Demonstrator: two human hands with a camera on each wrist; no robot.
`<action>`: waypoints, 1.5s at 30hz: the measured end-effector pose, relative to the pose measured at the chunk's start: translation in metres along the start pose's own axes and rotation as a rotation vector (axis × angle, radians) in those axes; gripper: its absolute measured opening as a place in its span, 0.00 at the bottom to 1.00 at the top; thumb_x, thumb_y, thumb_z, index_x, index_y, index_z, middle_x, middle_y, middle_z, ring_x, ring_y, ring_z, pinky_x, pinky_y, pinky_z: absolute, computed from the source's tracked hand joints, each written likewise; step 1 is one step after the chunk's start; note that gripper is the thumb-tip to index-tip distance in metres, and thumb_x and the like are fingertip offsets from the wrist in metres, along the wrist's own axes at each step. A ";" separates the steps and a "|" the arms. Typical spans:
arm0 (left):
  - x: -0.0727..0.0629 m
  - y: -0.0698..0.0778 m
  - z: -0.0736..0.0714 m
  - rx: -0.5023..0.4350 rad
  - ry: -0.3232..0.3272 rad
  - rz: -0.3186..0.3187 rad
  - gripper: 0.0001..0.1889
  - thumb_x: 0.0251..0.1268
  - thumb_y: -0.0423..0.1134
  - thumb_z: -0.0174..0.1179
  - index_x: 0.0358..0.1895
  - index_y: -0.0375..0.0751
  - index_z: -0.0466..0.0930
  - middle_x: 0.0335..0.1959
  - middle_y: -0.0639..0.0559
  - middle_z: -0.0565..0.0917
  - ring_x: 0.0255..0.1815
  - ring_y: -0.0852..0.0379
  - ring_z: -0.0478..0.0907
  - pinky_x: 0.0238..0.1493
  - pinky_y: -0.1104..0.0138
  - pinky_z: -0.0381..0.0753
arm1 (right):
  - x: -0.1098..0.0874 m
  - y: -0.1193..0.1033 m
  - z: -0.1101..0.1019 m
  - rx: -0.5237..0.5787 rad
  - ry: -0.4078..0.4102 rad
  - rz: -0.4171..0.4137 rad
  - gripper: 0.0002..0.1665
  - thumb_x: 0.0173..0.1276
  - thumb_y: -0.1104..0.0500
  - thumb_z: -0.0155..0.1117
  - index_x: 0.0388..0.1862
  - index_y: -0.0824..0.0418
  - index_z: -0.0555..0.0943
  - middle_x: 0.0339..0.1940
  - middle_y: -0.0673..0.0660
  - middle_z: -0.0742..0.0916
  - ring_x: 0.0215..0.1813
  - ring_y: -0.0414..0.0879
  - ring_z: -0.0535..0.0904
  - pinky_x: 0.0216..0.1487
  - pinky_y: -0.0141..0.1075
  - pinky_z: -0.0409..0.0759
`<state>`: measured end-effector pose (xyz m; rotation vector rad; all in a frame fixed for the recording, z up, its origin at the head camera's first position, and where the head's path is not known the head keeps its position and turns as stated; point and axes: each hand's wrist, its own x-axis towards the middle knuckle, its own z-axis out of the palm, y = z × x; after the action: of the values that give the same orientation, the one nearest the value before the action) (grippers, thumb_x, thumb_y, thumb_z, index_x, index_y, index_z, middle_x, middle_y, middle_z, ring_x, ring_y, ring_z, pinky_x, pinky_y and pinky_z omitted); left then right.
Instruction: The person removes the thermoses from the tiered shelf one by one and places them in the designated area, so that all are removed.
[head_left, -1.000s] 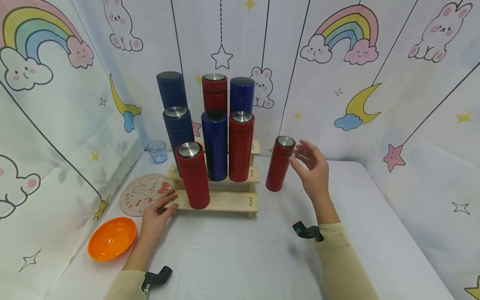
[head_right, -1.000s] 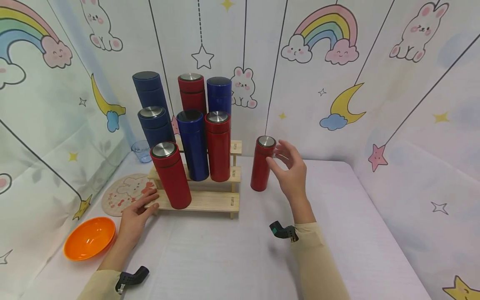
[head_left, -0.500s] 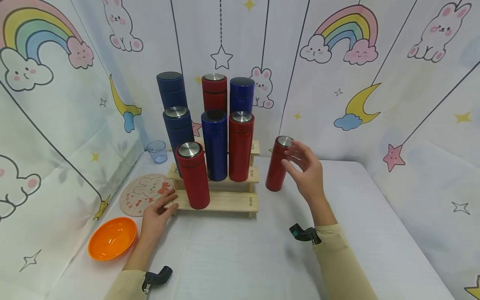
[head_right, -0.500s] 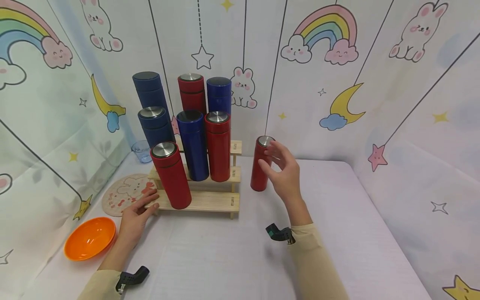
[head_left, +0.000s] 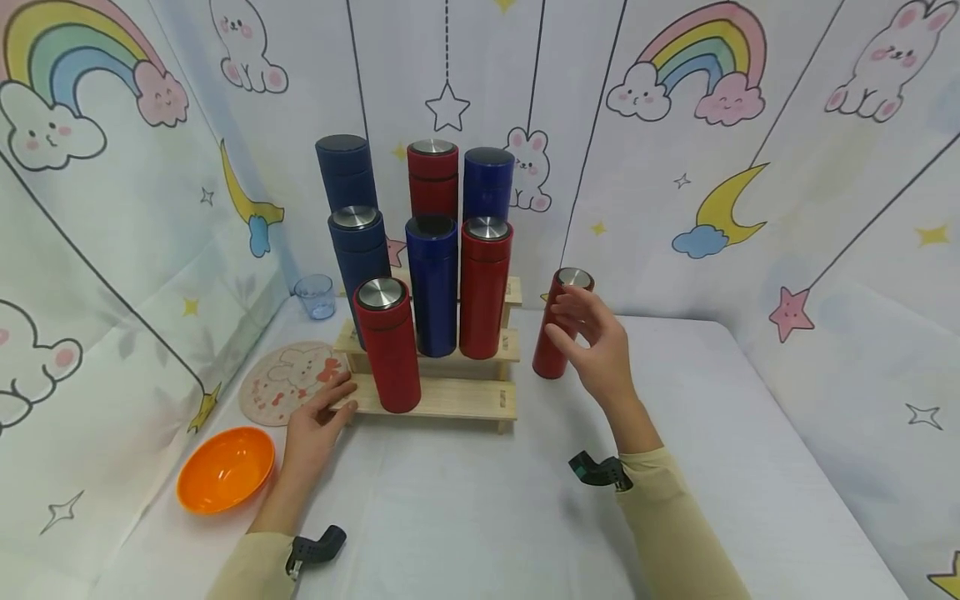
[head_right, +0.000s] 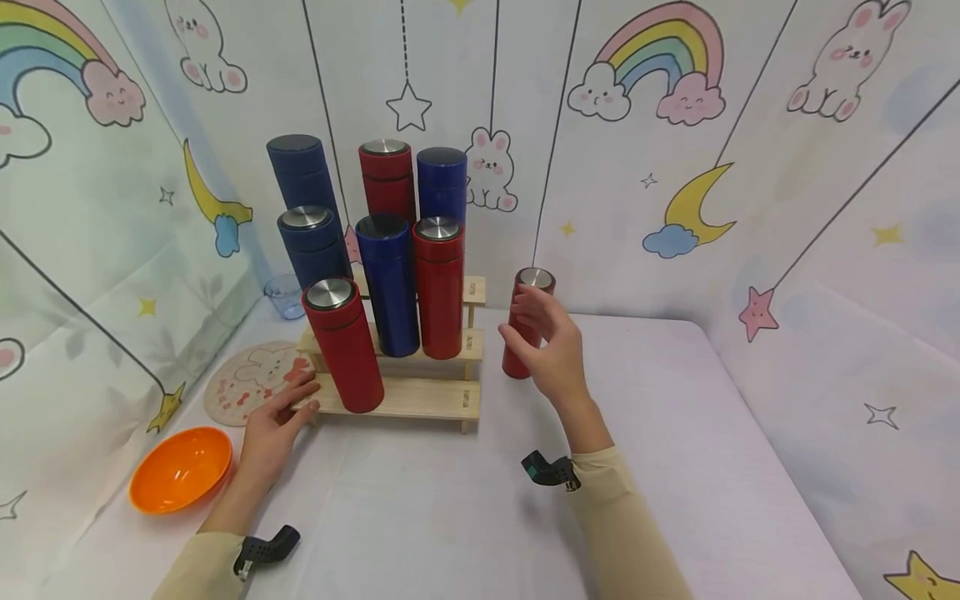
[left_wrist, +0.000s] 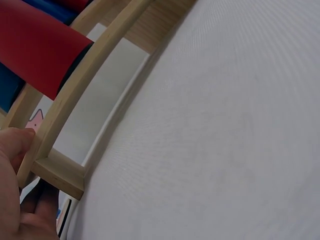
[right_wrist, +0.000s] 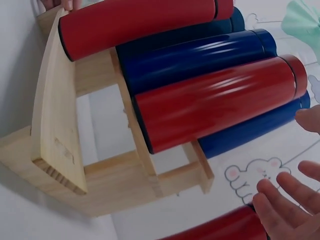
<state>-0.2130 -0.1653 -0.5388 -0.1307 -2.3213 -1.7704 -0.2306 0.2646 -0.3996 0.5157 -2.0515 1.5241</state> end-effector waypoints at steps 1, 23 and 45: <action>0.001 0.000 0.000 0.005 0.001 0.011 0.18 0.82 0.38 0.65 0.67 0.38 0.86 0.77 0.51 0.77 0.79 0.51 0.69 0.58 0.81 0.75 | 0.000 0.000 0.001 0.002 -0.004 0.002 0.33 0.72 0.68 0.75 0.75 0.64 0.77 0.62 0.64 0.87 0.62 0.60 0.84 0.68 0.48 0.81; 0.006 0.002 0.007 0.019 0.001 0.114 0.16 0.78 0.32 0.67 0.64 0.35 0.88 0.75 0.44 0.79 0.69 0.51 0.77 0.51 0.82 0.76 | -0.001 -0.002 0.015 0.014 -0.044 0.020 0.33 0.72 0.68 0.76 0.74 0.60 0.79 0.60 0.58 0.88 0.62 0.55 0.85 0.69 0.55 0.80; 0.002 0.003 0.003 -0.001 -0.007 0.061 0.16 0.79 0.33 0.67 0.65 0.38 0.88 0.75 0.48 0.79 0.71 0.51 0.76 0.52 0.82 0.77 | 0.006 0.004 0.043 0.115 -0.107 0.069 0.35 0.71 0.67 0.76 0.75 0.57 0.78 0.63 0.67 0.86 0.65 0.58 0.84 0.69 0.52 0.80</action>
<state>-0.2144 -0.1614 -0.5366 -0.2052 -2.2957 -1.7451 -0.2453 0.2243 -0.4086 0.5872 -2.0903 1.6965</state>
